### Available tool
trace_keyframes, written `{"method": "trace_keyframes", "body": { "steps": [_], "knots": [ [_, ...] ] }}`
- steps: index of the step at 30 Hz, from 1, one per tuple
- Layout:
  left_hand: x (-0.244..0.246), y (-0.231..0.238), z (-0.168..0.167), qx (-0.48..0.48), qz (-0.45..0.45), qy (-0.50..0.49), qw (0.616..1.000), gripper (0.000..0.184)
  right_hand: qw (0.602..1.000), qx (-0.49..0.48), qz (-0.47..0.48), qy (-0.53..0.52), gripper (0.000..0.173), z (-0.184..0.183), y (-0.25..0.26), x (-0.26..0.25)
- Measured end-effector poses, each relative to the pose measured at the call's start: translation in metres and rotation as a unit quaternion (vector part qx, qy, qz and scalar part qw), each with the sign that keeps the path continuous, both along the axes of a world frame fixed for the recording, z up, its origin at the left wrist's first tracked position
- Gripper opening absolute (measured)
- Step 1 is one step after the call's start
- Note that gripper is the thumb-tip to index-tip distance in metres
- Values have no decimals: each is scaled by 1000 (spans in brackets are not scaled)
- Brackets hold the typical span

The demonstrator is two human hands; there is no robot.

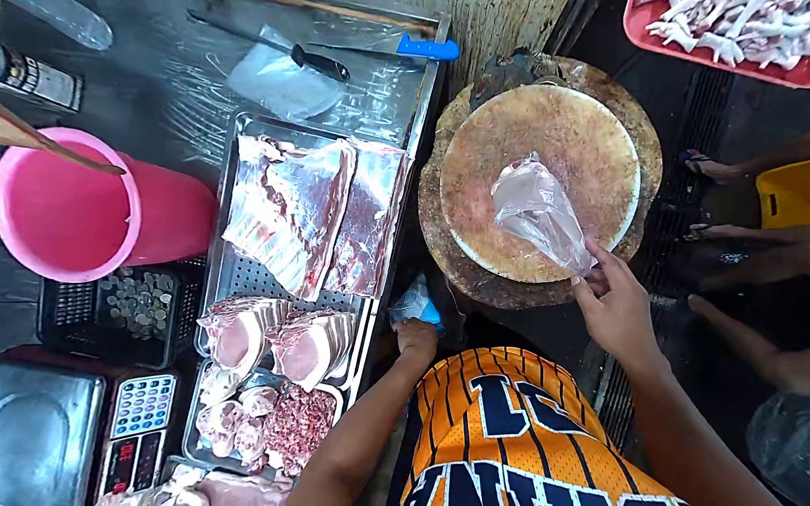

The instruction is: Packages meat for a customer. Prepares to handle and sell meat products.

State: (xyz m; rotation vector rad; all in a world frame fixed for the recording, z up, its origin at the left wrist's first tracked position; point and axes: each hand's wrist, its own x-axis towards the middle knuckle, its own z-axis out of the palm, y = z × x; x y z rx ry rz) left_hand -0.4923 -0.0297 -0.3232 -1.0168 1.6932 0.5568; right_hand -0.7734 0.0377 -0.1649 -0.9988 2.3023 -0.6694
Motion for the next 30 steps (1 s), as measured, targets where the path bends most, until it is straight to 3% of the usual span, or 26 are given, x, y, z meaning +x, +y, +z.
{"method": "trace_keyframes", "body": {
  "steps": [2,4,7,8,11,14,17,19,21,24,27,30],
  "knots": [
    [8,0,-10,-10,-22,-36,999,57,1000,7,6,-15,52,-6,0,2],
    [16,-2,-26,-19,16,-38,999,56,999,10,22,-28,50,-13,-2,7],
    [26,-12,-49,-24,83,-8,996,76,998,9,54,-34,49,-17,-6,16],
    [27,-14,-50,-18,85,6,996,74,998,5,62,-30,48,-17,-8,19],
    [27,-15,-46,-23,87,39,995,44,997,-4,69,-22,48,-16,-10,22],
    [31,-19,-50,2,136,47,990,68,998,-6,64,-27,48,-17,-9,22],
    [34,-31,-61,-29,261,127,956,44,998,-3,58,-32,47,-16,-11,24],
    [28,-36,-73,-67,368,208,904,41,998,-5,60,-24,46,-15,-10,23],
    [22,-36,-79,-110,417,247,868,38,998,3,66,-19,46,-14,-9,23],
    [18,-35,-90,-138,456,258,841,35,997,3,74,-21,44,-14,-9,24],
    [20,-33,-105,-101,510,249,817,34,996,-7,80,-26,40,-15,-5,23],
    [17,-38,-104,-57,514,162,840,35,995,3,91,-42,38,-19,-3,24]
  ]
}}
